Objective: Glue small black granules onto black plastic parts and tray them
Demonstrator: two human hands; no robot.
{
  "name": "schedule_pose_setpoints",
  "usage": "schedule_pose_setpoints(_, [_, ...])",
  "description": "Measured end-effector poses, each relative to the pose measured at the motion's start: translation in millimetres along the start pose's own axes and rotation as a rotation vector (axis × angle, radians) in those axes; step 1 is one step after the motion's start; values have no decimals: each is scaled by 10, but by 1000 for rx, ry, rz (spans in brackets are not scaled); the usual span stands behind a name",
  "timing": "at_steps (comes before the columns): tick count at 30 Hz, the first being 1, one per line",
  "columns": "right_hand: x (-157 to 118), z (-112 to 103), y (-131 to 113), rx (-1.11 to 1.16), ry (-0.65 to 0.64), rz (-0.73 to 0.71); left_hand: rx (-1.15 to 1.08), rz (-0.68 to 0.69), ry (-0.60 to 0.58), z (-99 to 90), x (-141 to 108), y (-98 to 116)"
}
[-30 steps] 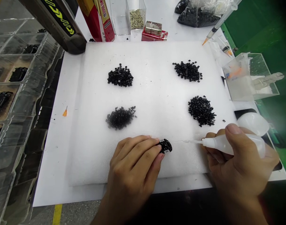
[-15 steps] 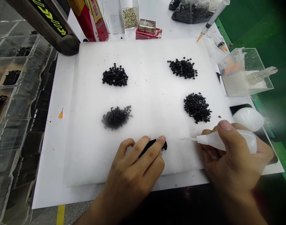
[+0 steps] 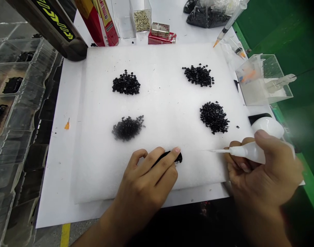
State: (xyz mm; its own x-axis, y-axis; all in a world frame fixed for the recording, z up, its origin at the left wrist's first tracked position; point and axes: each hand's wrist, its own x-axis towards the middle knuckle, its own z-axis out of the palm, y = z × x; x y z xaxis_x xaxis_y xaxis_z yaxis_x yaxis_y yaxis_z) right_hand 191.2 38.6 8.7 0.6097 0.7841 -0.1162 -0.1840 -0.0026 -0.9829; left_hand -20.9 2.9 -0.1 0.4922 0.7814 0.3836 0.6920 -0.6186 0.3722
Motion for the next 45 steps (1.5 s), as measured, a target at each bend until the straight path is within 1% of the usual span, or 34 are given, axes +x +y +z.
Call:
schedule_pose_setpoints(7, [8,44,-41,54,-6,30,-47,-22,39,27,-44,-16])
schedule_pose_setpoints(11, [25,49,-39,33,12,47,-69,-30,59,25,-39,-11])
schedule_pose_setpoints(18, [58,31,-7,23,-86,19,-79,-43,80,29,-30,-8])
schedule_pose_setpoints(21, [54,32,-6,20,-82,34,-63,-38,67,24,-36,-9])
schedule_pose_setpoints(27, [55,46,-16,7,-93,20,-28,-26,32,32,-54,-10])
schedule_pose_setpoints(32, [58,65,-27,2,-71,31,-64,-38,67,22,-28,2])
schedule_pose_setpoints(35, [66,83,-38,20,-62,46,-101,-76,101,20,-16,4])
schedule_pose_setpoints(38, [72,79,-47,65,-116,30,-128,-123,112,26,-24,-5])
schedule_pose_setpoints(41, [80,25,-44,99,-221,17,-181,-166,130,21,-29,-3])
schedule_pose_setpoints(43, [89,-30,-37,106,-306,21,-247,-196,176,1,-17,29])
schedule_pose_setpoints(45, [96,-84,-28,107,-424,32,-341,-238,245,-28,11,100])
